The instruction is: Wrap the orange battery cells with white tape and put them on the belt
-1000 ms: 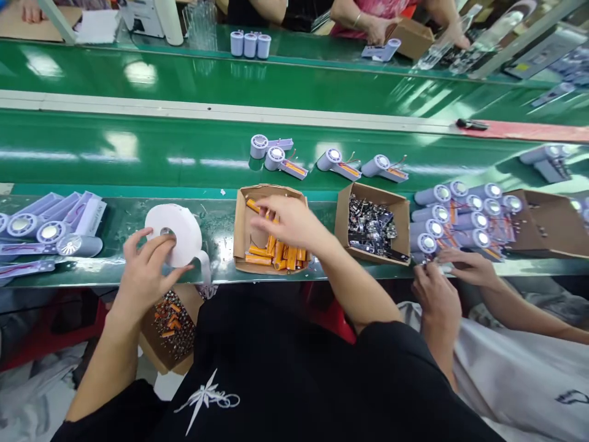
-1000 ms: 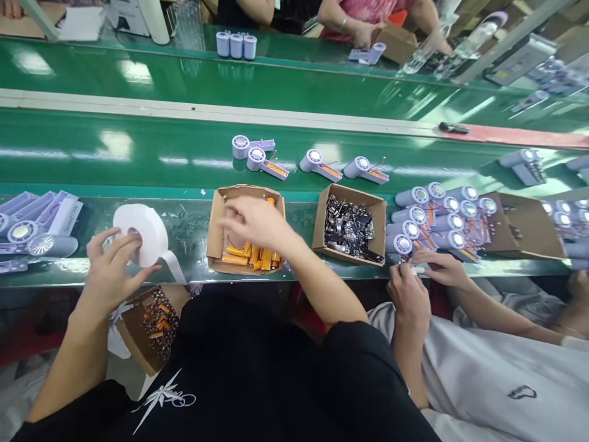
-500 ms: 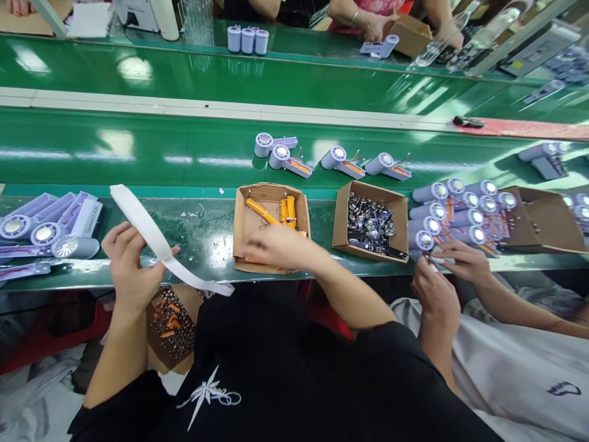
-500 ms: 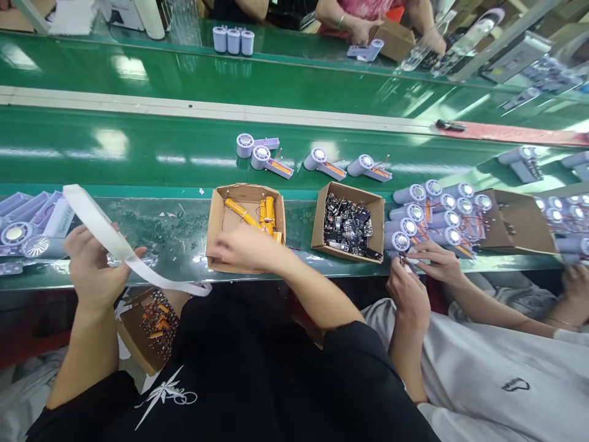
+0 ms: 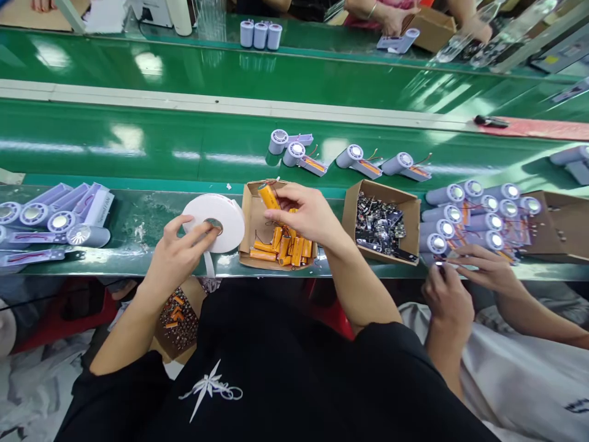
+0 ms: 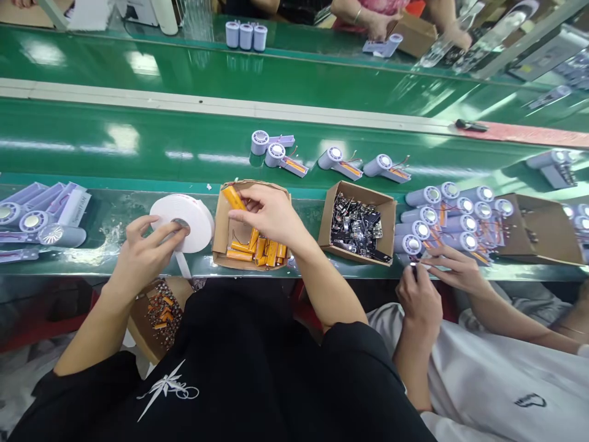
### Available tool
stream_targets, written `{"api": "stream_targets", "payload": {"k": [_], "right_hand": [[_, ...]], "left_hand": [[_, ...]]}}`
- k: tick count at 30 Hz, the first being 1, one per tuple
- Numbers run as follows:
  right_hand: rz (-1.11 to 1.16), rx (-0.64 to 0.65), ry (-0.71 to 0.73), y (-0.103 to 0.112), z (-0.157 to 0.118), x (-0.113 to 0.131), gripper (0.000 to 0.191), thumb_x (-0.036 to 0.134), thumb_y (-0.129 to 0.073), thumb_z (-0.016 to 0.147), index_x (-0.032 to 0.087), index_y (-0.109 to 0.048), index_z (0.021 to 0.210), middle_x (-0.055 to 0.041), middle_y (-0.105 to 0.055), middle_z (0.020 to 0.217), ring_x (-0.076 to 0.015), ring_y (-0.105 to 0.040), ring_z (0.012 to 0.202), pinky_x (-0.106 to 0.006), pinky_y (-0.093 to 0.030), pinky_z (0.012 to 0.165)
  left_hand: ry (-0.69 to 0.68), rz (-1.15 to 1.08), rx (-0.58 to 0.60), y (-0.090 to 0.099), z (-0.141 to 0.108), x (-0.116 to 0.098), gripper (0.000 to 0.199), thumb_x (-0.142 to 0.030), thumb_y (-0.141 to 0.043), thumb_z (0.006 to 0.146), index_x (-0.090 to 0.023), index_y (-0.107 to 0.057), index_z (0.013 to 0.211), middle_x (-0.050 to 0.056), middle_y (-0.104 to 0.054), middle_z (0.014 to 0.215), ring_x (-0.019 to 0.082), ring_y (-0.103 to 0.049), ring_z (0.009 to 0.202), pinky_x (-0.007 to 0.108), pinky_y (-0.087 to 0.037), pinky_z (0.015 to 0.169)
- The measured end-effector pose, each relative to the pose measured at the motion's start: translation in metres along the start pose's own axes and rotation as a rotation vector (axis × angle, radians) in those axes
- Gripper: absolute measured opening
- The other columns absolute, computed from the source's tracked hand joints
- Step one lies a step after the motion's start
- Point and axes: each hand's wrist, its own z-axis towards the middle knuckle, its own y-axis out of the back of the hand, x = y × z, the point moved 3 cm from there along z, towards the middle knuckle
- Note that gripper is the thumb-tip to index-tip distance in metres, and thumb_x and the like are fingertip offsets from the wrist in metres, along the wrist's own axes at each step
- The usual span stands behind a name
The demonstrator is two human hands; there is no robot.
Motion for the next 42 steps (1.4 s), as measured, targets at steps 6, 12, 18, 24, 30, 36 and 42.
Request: {"api": "stream_targets", "payload": {"k": [6,12,18,24,30,36,42], "right_hand": [[0.094,-0.001,-0.03,-0.028,-0.026,0.012,0.049,0.063,-0.084,0.091,0.018,-0.084,0.11,-0.0063,-0.074,0.095,-0.0207,-0.067,0.086,-0.035,-0.06,0.08],[0.607,0.14,-0.209,-0.033,-0.024,0.006,0.054,0.053,-0.096,0.078,0.021,-0.081,0.117,-0.004,-0.083,0.107,-0.0262,-0.08,0.105,-0.049,-0.067,0.105],[0.829,-0.343,-0.267,-0.068,-0.041,0.0,0.068,0.061,-0.097,0.075,0.025,-0.068,0.125,-0.0051,-0.084,0.111,-0.0241,-0.083,0.107,-0.043,-0.07,0.102],[0.788,0.062,-0.255,-0.039,-0.036,0.006,0.054,0.041,-0.101,0.073,0.02,-0.08,0.118,-0.0049,-0.085,0.113,-0.0272,-0.082,0.115,-0.049,-0.065,0.113],[0.662,0.081,-0.298,-0.025,-0.03,0.003,0.039,0.036,-0.101,0.072,0.019,-0.083,0.103,-0.0036,-0.085,0.095,-0.0301,-0.084,0.103,-0.05,-0.072,0.099],[0.907,-0.543,-0.323,-0.082,-0.055,-0.002,0.068,0.068,-0.091,0.079,0.028,-0.065,0.128,-0.0112,-0.083,0.128,-0.0299,-0.08,0.124,-0.049,-0.07,0.103],[0.768,-0.746,-0.202,-0.01,-0.049,-0.033,0.056,0.058,-0.087,0.084,0.03,-0.06,0.125,-0.0071,-0.079,0.134,-0.0258,-0.072,0.138,-0.042,-0.066,0.111]], "left_hand": [[-0.026,-0.111,0.039,0.004,0.016,-0.004,0.054,-0.002,-0.067,0.098,-0.031,-0.071,0.143,-0.001,-0.078,0.132,0.027,-0.053,0.143,0.044,-0.053,0.121],[0.032,-0.242,0.118,0.017,0.026,-0.005,0.06,-0.007,-0.066,0.102,-0.042,-0.064,0.151,-0.003,-0.075,0.135,0.021,-0.063,0.13,0.047,-0.047,0.132],[0.14,-0.177,0.026,0.016,0.018,-0.025,0.059,-0.01,-0.072,0.1,-0.044,-0.067,0.148,0.0,-0.077,0.133,0.027,-0.058,0.113,0.058,-0.047,0.128],[0.026,-0.127,0.143,0.027,0.019,-0.025,0.055,-0.013,-0.062,0.106,-0.04,-0.061,0.154,-0.001,-0.077,0.135,0.026,-0.057,0.113,0.048,-0.047,0.119],[-0.043,-0.161,0.295,0.034,0.035,-0.019,0.051,-0.012,-0.046,0.111,-0.035,-0.062,0.153,0.001,-0.076,0.128,0.023,-0.062,0.115,0.041,-0.048,0.115],[0.069,-0.062,0.048,0.012,0.022,-0.061,0.046,-0.021,-0.063,0.107,-0.028,-0.065,0.152,0.007,-0.08,0.113,0.027,-0.058,0.103,0.048,-0.044,0.104],[0.139,-0.149,0.147,0.001,-0.042,-0.056,0.053,-0.022,-0.075,0.095,-0.034,-0.068,0.146,0.007,-0.079,0.11,0.031,-0.059,0.108,0.05,-0.043,0.106]]}}
